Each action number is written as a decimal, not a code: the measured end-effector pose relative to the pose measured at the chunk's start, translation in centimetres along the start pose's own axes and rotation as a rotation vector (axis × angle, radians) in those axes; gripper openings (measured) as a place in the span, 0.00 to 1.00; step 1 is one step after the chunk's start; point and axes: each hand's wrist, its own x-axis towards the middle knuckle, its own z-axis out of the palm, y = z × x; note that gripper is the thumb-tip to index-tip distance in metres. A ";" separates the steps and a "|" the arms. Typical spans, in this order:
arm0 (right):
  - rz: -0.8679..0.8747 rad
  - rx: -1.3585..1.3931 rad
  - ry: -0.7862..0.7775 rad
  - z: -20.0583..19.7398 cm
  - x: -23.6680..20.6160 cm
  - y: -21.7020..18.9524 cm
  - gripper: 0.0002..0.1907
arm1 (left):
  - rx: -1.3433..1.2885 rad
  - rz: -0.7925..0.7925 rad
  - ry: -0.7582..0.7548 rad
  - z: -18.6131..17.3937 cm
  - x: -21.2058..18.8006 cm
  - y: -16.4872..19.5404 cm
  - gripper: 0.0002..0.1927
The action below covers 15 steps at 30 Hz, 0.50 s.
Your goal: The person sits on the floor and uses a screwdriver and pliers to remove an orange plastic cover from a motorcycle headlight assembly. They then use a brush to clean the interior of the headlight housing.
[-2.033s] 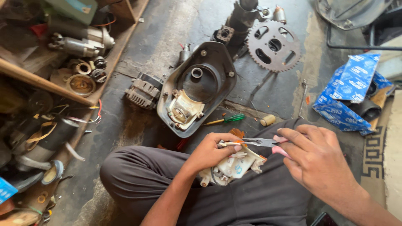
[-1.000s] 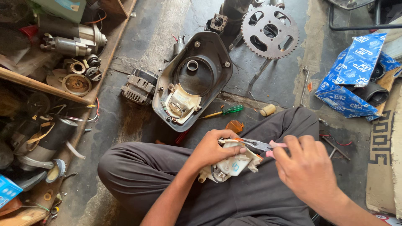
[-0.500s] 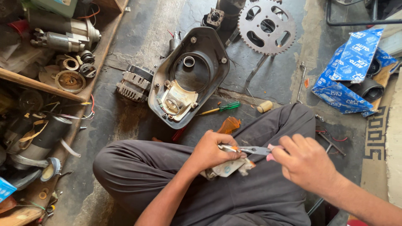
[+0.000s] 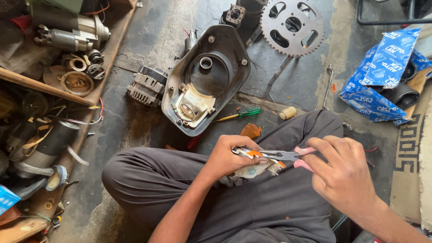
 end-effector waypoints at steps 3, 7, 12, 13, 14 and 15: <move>-0.018 -0.033 0.007 -0.2 0.2 -0.5 0.15 | 0.012 0.025 0.024 0.1 0.0 0.3 0.13; -0.025 -0.091 -0.010 -0.1 0.4 -1.0 0.14 | 0.043 0.010 0.029 0.1 -0.1 0.8 0.12; -0.012 -0.026 -0.020 0.6 0.0 -0.9 0.14 | 0.153 0.031 -0.028 -0.1 -0.3 1.1 0.11; 0.003 -0.029 -0.020 0.7 -0.2 -1.0 0.15 | 0.162 0.013 -0.001 0.0 -0.3 1.2 0.11; 0.016 -0.032 -0.017 0.9 -0.3 -1.1 0.15 | 0.172 -0.005 0.027 0.1 -0.4 1.2 0.11; 0.046 -0.012 -0.028 1.1 -0.4 -1.2 0.15 | 0.182 -0.026 0.055 0.2 -0.5 1.2 0.11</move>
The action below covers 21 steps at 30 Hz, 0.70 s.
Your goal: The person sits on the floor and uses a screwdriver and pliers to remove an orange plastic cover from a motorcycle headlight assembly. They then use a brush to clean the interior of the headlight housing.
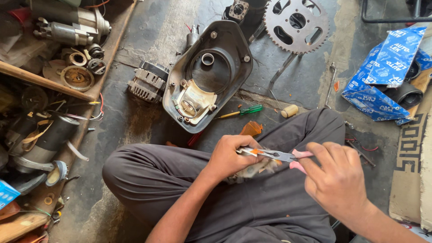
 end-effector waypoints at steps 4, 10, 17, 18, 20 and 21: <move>0.080 0.034 -0.004 0.5 -0.5 -0.6 0.14 | 0.169 0.126 0.103 0.5 -0.3 -0.1 0.10; 0.034 0.075 0.041 1.1 -0.7 -0.7 0.15 | 0.197 0.280 0.112 0.3 -0.4 -0.7 0.12; -0.060 0.008 -0.076 1.8 -1.1 0.9 0.08 | 0.266 0.297 0.073 0.4 -0.6 -1.3 0.13; -0.075 0.013 -0.063 1.9 -1.2 1.1 0.08 | 0.260 0.305 0.081 0.6 -0.6 -1.3 0.14; -0.106 0.024 -0.035 2.3 -1.0 1.3 0.08 | 0.262 0.272 0.066 0.7 -0.6 -1.3 0.13; -0.121 0.092 -0.049 2.5 -0.9 1.3 0.08 | 0.263 0.253 0.059 0.8 -0.7 -1.3 0.13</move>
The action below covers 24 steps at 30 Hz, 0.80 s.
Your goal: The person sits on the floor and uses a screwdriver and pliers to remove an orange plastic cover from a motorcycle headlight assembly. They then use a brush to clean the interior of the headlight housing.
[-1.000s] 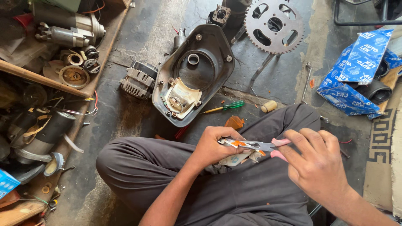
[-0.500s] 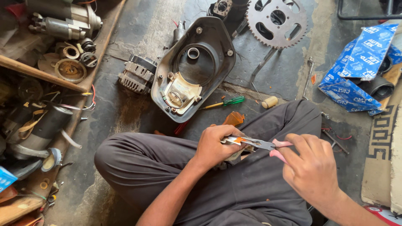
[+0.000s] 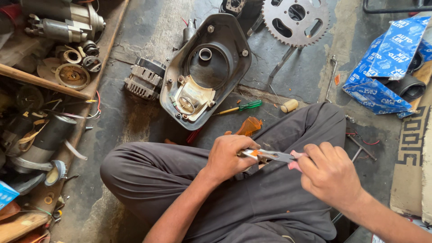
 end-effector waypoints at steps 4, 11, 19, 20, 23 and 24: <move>0.003 0.157 -0.019 0.0 0.3 0.4 0.08 | -0.169 0.020 -0.013 1.0 -0.4 1.1 0.13; 0.255 0.089 0.051 -2.8 -0.5 2.2 0.08 | -0.186 0.035 0.200 -0.9 0.3 0.2 0.14; 0.113 0.076 0.068 -3.7 0.2 -0.3 0.15 | -0.160 0.098 0.111 -1.6 0.3 0.1 0.14; 0.087 0.059 0.055 -3.8 0.5 -0.4 0.16 | -0.153 0.108 0.086 -1.8 0.4 0.1 0.14; -0.015 0.045 0.009 -4.2 1.3 -0.2 0.14 | -0.057 0.176 0.036 -2.1 0.6 0.4 0.14; -0.020 0.031 -0.006 -4.1 1.6 -0.2 0.15 | -0.009 0.206 0.022 -2.3 0.6 0.5 0.13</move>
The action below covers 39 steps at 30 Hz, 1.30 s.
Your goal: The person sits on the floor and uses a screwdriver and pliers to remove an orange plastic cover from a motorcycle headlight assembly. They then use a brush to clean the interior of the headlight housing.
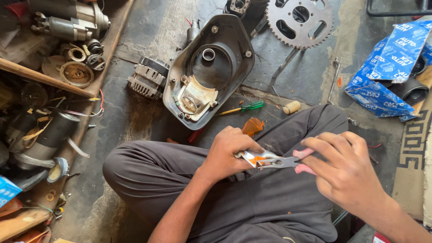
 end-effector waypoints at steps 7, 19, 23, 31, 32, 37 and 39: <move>-0.071 -0.057 -0.096 0.5 1.2 1.0 0.13 | 0.054 0.067 -0.113 -0.3 0.1 0.6 0.13; -0.175 0.015 -0.101 1.4 1.3 2.1 0.12 | 0.043 0.082 -0.174 0.4 -0.1 0.2 0.14; -0.217 0.075 -0.106 2.2 1.1 2.6 0.11 | -0.078 0.071 -0.182 0.9 -0.4 -0.6 0.15; -0.290 0.105 -0.165 4.7 0.1 4.3 0.10 | -0.106 -0.075 -0.253 2.3 -0.8 -1.5 0.12; -0.291 0.105 -0.148 5.0 -0.1 4.5 0.09 | -0.098 -0.082 -0.248 2.3 -0.8 -1.7 0.11; -0.273 0.046 -0.064 6.3 -0.7 5.1 0.11 | -0.088 -0.129 -0.216 2.2 -0.2 -2.5 0.13; -0.263 0.032 -0.022 6.8 -0.4 5.4 0.11 | -0.088 -0.148 -0.205 2.1 0.3 -3.2 0.14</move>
